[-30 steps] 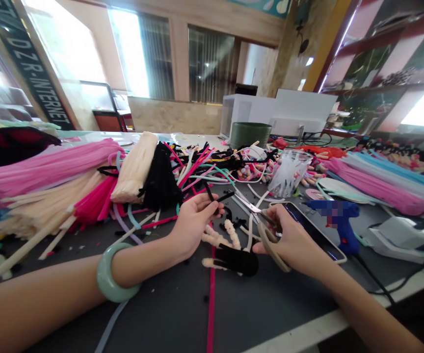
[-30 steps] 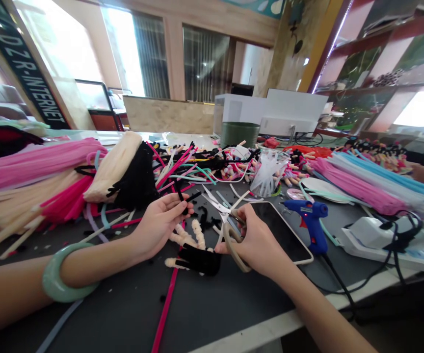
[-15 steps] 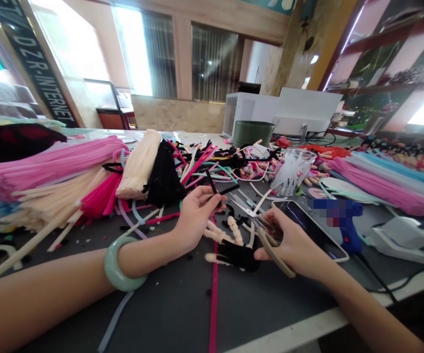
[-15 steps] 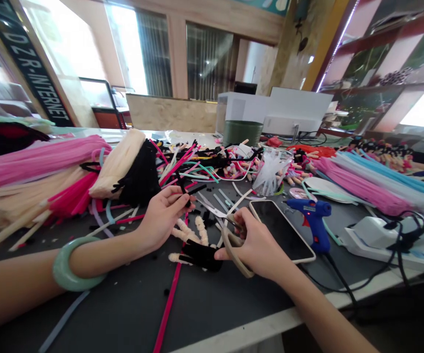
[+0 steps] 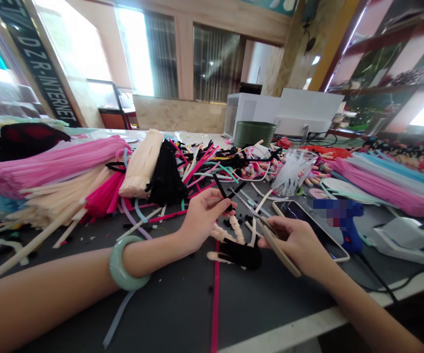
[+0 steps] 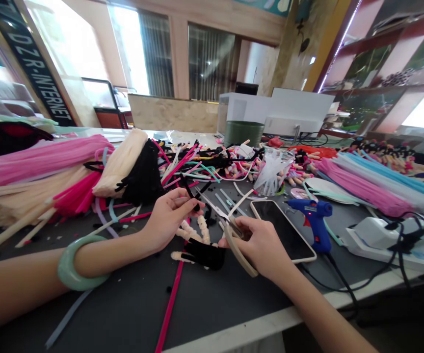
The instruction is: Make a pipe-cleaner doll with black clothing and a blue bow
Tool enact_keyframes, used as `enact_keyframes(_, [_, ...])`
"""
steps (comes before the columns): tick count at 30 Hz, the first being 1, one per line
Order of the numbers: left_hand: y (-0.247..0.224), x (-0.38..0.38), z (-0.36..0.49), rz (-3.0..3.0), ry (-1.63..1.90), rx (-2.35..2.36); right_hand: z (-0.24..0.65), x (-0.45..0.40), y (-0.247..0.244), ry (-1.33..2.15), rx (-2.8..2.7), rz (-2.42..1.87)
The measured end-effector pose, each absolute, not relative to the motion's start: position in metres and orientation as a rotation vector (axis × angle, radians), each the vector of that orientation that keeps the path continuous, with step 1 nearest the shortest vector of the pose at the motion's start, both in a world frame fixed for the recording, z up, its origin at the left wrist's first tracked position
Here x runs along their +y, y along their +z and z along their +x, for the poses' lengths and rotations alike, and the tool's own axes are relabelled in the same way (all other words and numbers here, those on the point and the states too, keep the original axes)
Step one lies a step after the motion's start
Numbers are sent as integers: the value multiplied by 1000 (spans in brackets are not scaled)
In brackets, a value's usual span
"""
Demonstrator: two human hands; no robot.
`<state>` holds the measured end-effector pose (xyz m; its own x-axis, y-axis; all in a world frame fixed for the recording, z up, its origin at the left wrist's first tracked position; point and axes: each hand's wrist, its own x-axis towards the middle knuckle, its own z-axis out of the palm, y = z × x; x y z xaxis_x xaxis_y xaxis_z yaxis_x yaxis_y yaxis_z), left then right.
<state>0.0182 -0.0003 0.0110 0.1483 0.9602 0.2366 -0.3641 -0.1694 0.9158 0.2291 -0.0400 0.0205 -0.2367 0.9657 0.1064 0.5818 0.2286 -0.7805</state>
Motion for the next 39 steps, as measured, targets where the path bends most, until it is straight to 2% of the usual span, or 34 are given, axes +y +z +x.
enact_keyframes(14, [12, 1, 18, 1135, 1399, 757, 232, -38, 17, 523, -1888, -1465])
enact_keyframes(26, [13, -2, 16, 1247, 1395, 790, 225, -42, 25, 600, -2075, -1437])
enact_keyframes(39, [22, -10, 16, 1285, 1326, 894, 229, -38, 21, 684, -2007, -1473])
